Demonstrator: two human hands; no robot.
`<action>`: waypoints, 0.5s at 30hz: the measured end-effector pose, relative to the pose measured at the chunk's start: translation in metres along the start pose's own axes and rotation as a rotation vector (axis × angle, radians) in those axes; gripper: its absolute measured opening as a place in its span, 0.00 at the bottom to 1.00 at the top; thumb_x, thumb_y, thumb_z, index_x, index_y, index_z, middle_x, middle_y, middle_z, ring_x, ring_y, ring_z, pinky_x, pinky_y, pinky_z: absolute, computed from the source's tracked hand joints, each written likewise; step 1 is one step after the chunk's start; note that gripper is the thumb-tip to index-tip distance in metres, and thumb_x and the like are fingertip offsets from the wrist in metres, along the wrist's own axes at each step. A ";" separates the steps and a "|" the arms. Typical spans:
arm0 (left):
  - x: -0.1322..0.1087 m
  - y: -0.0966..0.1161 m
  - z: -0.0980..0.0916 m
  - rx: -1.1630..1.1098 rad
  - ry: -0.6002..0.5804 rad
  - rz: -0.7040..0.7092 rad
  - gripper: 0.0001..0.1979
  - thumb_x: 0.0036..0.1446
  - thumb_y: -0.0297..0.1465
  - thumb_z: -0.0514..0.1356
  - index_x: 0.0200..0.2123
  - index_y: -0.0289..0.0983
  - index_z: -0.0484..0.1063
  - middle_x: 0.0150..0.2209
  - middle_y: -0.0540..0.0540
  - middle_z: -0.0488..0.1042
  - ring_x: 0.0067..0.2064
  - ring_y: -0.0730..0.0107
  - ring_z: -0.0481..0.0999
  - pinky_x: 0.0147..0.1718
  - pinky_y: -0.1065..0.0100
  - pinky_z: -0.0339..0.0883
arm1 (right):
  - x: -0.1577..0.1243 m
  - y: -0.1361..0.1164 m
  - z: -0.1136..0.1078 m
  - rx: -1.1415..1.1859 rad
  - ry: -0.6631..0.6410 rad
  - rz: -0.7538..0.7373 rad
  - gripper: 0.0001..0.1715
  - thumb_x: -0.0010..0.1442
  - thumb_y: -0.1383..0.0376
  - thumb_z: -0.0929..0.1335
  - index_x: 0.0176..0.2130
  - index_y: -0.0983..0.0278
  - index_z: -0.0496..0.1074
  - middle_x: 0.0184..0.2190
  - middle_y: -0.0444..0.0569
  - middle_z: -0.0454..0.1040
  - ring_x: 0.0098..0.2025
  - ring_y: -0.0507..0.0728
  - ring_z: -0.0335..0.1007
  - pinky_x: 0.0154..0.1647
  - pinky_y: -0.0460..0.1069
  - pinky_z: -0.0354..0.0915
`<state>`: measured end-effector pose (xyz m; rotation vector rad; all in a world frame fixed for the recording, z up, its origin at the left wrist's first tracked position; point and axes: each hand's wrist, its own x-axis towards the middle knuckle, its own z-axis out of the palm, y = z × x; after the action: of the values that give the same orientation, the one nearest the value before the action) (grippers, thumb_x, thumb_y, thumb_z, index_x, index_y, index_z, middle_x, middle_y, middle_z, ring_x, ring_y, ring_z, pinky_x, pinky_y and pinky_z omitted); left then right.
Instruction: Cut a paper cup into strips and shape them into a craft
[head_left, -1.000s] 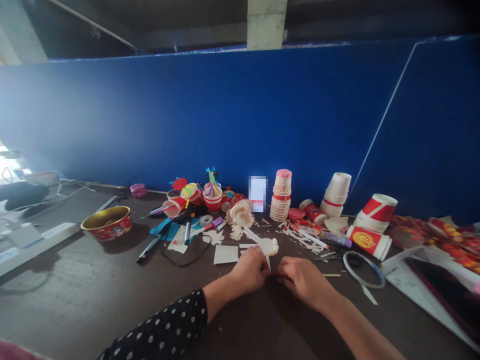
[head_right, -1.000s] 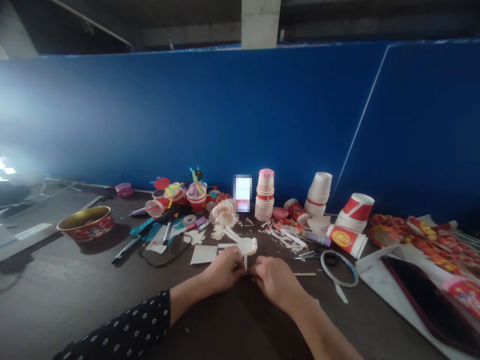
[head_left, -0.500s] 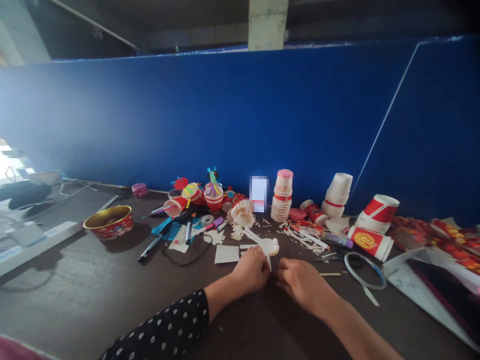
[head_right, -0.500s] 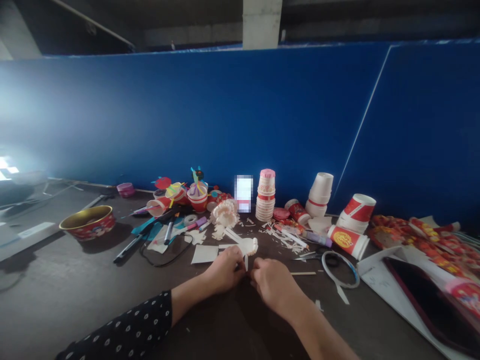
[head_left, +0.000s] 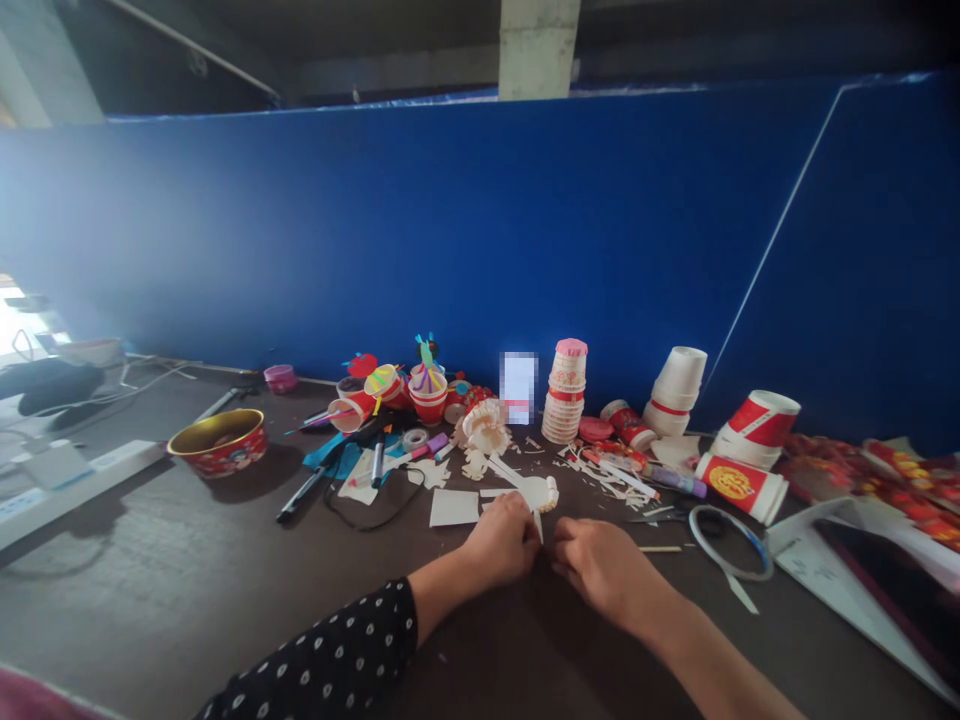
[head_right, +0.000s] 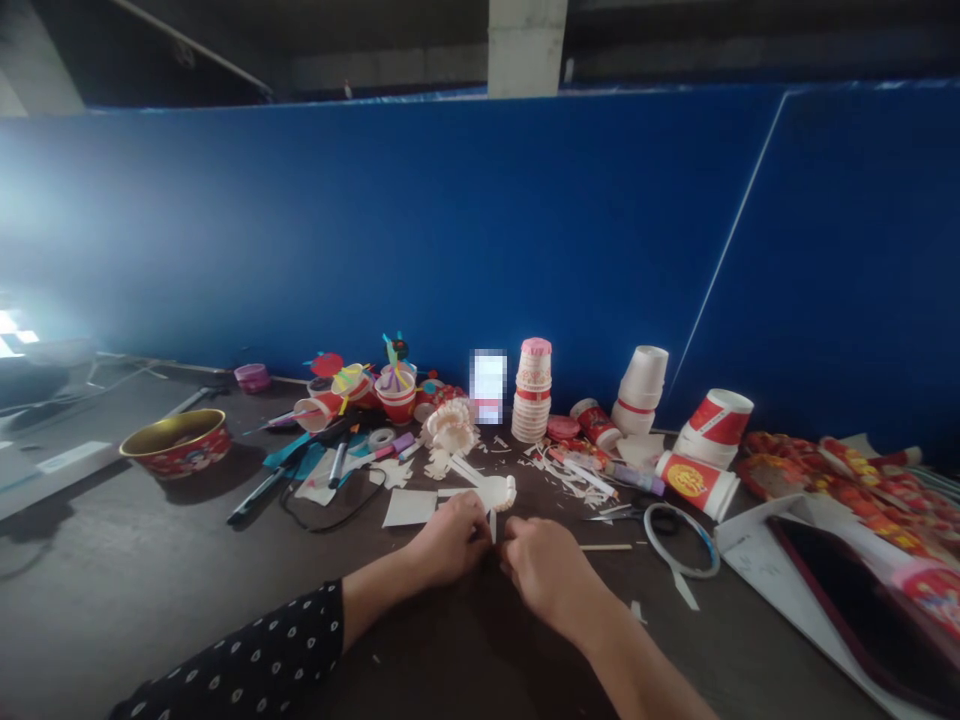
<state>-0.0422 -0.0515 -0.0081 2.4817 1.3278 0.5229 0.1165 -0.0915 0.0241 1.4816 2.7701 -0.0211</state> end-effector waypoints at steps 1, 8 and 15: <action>0.000 0.000 -0.001 -0.019 0.001 -0.003 0.07 0.45 0.24 0.55 0.25 0.34 0.74 0.31 0.44 0.72 0.36 0.65 0.70 0.37 0.69 0.62 | 0.000 -0.001 -0.001 -0.002 -0.006 0.007 0.14 0.58 0.67 0.61 0.33 0.63 0.75 0.34 0.51 0.74 0.35 0.55 0.69 0.33 0.46 0.56; 0.000 0.000 -0.013 -0.082 -0.039 0.013 0.12 0.43 0.21 0.53 0.28 0.35 0.75 0.31 0.47 0.74 0.34 0.68 0.71 0.36 0.72 0.63 | 0.000 -0.003 -0.006 0.011 -0.011 0.037 0.13 0.56 0.66 0.62 0.33 0.63 0.76 0.34 0.51 0.75 0.34 0.55 0.70 0.31 0.46 0.57; -0.001 0.003 -0.017 -0.052 -0.107 0.043 0.08 0.44 0.24 0.58 0.28 0.35 0.76 0.32 0.46 0.75 0.36 0.67 0.71 0.36 0.71 0.64 | -0.001 -0.003 -0.005 0.029 -0.015 0.033 0.13 0.55 0.66 0.62 0.35 0.62 0.75 0.35 0.50 0.75 0.34 0.55 0.70 0.32 0.45 0.57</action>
<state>-0.0485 -0.0528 0.0082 2.4636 1.2071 0.4221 0.1144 -0.0936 0.0293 1.5270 2.7444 -0.0721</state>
